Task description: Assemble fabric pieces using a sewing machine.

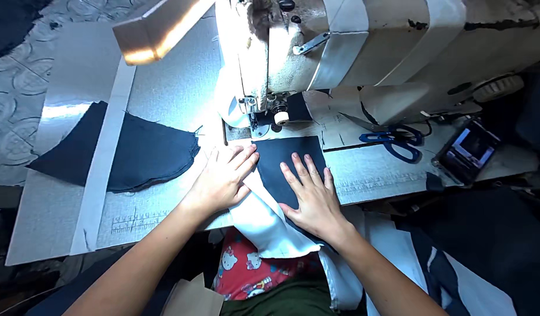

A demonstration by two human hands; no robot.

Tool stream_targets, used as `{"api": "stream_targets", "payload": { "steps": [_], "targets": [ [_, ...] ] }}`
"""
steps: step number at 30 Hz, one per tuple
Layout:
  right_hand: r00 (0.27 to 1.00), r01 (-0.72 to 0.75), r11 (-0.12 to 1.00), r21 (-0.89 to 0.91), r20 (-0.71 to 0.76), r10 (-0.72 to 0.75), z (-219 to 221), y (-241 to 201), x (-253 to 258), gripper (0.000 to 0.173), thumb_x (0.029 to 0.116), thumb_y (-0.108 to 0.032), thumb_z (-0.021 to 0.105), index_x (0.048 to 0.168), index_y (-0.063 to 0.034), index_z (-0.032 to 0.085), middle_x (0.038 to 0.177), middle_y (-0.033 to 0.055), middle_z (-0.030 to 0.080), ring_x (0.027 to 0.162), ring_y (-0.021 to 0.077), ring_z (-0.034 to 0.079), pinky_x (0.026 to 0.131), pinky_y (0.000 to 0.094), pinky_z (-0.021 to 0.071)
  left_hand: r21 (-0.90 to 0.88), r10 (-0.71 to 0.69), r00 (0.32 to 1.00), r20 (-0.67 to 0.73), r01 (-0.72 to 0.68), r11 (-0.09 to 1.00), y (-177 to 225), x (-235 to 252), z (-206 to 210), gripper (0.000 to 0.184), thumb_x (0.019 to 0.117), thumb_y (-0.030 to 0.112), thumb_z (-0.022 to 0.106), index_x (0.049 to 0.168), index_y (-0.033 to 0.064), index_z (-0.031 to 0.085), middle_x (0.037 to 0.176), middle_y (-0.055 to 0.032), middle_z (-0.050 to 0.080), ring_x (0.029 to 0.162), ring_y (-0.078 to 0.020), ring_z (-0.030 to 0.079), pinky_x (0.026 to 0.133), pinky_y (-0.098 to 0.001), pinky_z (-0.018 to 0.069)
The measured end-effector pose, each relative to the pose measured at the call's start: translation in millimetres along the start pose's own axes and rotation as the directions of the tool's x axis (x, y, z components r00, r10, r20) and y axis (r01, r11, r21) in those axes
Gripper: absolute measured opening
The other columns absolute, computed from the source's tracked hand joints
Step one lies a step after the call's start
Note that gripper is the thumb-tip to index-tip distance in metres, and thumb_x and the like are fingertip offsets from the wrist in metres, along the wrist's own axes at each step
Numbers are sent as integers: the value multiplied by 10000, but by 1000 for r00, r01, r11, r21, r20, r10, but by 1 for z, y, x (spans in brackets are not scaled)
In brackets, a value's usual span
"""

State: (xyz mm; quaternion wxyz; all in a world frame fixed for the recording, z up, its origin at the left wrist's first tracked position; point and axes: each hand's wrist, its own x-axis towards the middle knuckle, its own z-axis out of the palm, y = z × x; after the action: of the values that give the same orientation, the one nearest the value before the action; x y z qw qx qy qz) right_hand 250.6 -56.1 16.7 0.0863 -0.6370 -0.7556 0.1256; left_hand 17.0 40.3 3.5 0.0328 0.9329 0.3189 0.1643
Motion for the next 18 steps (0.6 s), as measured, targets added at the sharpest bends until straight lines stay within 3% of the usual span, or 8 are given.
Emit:
{"api": "stream_targets", "payload": {
  "steps": [5, 9, 14, 18],
  "targets": [
    [998, -5, 1000, -1, 55, 5, -5, 0, 2, 834, 925, -662, 512, 1613, -218, 356, 1704, 101, 233, 1579, 377, 150, 1159, 722, 164, -15, -5, 1000, 19, 5, 1000, 0, 1, -1, 615, 924, 391, 415, 1360, 15, 633, 1507, -148, 544, 1355, -390, 529, 915, -648, 453],
    [1000, 14, 1000, -14, -17, -14, 1, 2, 2, 840, 901, -676, 512, 1593, -211, 404, 1687, 112, 281, 1566, 386, 200, 1136, 739, 198, -19, 0, 1000, 17, 1, 1000, -1, 2, -1, 624, 918, 404, 418, 1353, 13, 634, 1500, -159, 545, 1357, -384, 530, 926, -648, 457],
    [999, 9, 1000, -22, -37, -10, 2, 3, 7, 840, 892, -670, 526, 1591, -221, 407, 1685, 112, 287, 1563, 390, 207, 1125, 755, 199, -20, 28, 1000, -3, -28, 999, -7, 7, 0, 609, 939, 395, 403, 1339, -1, 637, 1480, -178, 559, 1377, -360, 519, 1008, -575, 449],
    [999, -23, 999, -24, 31, 23, -6, 2, 15, 849, 903, -638, 559, 1616, -228, 350, 1707, 111, 221, 1581, 377, 137, 1155, 740, 137, -11, 46, 999, 5, -46, 999, -15, 15, 0, 625, 948, 405, 375, 1356, 2, 624, 1494, -174, 547, 1391, -347, 513, 1023, -575, 449]
  ]
}}
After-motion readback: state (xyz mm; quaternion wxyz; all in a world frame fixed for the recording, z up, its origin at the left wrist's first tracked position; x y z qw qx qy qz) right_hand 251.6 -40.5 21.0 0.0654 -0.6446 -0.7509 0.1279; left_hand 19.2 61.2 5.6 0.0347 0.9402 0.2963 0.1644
